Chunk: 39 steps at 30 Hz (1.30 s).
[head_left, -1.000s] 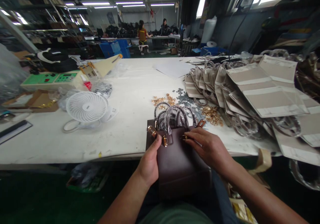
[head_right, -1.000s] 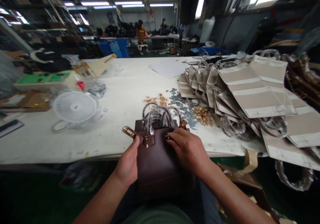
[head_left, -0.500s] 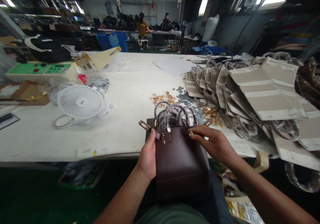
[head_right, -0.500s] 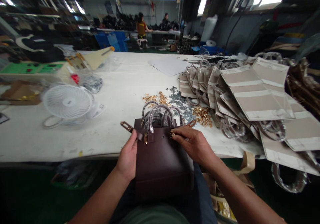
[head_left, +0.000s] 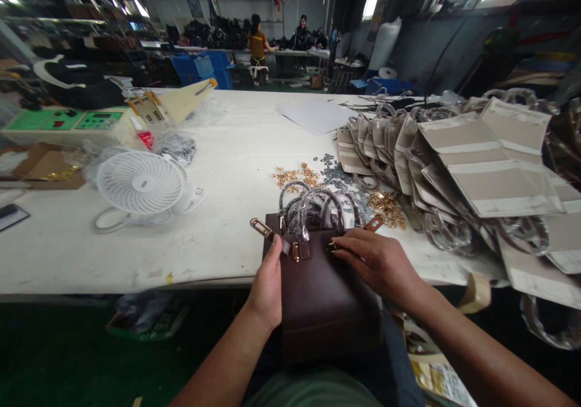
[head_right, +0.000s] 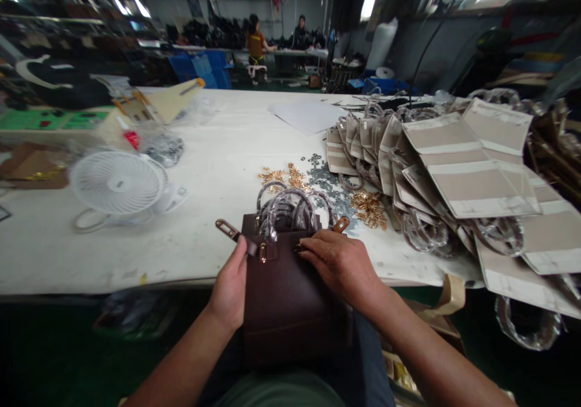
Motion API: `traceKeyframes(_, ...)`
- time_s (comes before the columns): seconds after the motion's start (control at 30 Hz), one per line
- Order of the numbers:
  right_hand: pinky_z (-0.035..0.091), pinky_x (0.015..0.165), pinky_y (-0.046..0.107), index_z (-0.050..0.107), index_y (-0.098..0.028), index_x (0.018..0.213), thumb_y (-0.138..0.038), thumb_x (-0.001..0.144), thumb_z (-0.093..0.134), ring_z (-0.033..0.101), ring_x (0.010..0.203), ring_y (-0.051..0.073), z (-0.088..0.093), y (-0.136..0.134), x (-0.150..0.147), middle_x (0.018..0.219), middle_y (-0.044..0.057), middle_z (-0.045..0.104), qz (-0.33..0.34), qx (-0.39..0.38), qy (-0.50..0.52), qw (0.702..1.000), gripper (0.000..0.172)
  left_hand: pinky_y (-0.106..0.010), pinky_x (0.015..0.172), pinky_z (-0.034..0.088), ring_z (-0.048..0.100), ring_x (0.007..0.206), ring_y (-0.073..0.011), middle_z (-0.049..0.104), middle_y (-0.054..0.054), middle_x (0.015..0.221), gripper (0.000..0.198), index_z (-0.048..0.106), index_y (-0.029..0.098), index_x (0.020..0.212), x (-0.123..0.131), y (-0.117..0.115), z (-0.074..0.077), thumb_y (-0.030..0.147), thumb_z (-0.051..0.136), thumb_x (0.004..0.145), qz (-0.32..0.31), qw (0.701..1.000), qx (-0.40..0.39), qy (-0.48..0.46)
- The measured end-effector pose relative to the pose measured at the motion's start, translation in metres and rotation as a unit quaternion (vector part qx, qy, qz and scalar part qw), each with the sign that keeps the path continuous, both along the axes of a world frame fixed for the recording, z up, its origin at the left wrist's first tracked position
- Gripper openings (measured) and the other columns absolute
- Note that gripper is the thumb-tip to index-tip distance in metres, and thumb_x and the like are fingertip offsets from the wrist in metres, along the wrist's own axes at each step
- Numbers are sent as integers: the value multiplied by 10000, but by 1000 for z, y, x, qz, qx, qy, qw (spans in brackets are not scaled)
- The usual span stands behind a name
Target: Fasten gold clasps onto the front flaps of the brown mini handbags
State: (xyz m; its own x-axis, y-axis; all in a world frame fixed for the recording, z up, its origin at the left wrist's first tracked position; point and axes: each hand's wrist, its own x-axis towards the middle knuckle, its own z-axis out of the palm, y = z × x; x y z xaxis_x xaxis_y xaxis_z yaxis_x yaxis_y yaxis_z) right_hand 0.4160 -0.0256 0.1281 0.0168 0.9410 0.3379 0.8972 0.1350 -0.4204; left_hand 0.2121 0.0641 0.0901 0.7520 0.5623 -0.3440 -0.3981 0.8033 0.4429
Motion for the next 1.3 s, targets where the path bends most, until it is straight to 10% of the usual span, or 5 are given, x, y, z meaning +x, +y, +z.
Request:
traceKeyframes(0.4,504,681,299,746,-252,1092,-326,1034,531,705,846,218,10,5,-3,986,66,748,16,-46,-127,991,235,-558,1032,524,693,1148,-352,770,-108,1118,564,636,215,1321,3,-7,3,626,539,948,8,1000,11,-19)
traceKeyframes(0.97,533,826,272,746,-236,1074,-287,994,624,703,927,191,11,6,24,1026,37,754,44,-72,130,988,154,-548,1085,481,676,1180,-358,746,-134,1198,616,564,190,1417,3,-3,-3,608,522,967,-23,994,-63,-83)
traceKeyframes(1.3,524,857,275,734,-252,1128,-257,1004,628,692,952,171,-2,7,25,1046,25,747,71,-33,115,990,164,-542,1113,452,666,1202,-358,737,-150,1226,610,514,174,1469,7,-2,-1,555,511,993,-14,994,-67,-80)
